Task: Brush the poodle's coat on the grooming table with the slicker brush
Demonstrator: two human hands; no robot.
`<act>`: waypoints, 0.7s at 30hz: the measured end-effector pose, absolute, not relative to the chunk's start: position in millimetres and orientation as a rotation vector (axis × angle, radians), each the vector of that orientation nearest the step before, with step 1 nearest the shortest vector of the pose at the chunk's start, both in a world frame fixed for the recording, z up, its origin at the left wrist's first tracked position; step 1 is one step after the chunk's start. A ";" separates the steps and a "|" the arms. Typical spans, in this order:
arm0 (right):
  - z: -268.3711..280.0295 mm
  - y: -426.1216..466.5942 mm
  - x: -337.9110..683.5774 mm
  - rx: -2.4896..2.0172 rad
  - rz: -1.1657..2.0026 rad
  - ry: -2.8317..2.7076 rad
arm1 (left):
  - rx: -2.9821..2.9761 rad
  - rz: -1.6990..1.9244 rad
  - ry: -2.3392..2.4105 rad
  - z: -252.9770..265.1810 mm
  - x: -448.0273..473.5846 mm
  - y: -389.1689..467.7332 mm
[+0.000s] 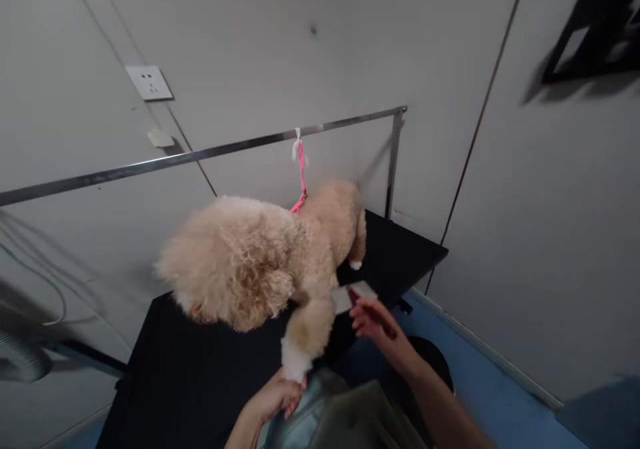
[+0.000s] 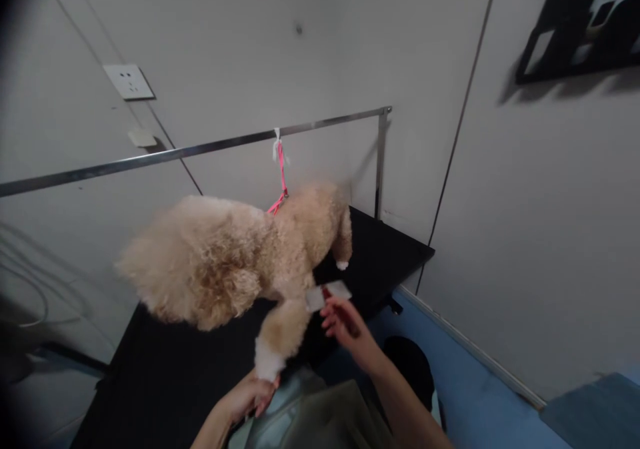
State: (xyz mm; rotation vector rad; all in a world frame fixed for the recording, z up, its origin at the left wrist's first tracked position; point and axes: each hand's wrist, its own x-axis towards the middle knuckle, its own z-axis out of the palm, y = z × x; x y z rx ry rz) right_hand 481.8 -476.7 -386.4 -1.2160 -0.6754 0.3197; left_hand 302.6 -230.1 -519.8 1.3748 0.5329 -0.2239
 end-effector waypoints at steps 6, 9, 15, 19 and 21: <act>-374.1 -427.0 482.0 -1.249 0.451 -0.848 | 1.504 -0.307 0.503 -530.3 359.1 -231.2; -401.2 -404.0 493.7 -1.394 0.330 -0.714 | 1.612 -0.364 0.570 -537.5 370.3 -226.4; -428.9 -424.5 478.2 -1.558 0.342 -0.881 | 1.793 -0.424 0.590 -540.0 393.0 -225.1; -396.5 -407.8 502.2 -1.410 0.270 -0.787 | 1.808 -0.410 0.641 -545.0 405.1 -235.0; -408.2 -398.9 511.8 -1.398 0.261 -0.742 | 1.768 -0.379 0.624 -545.6 404.9 -239.5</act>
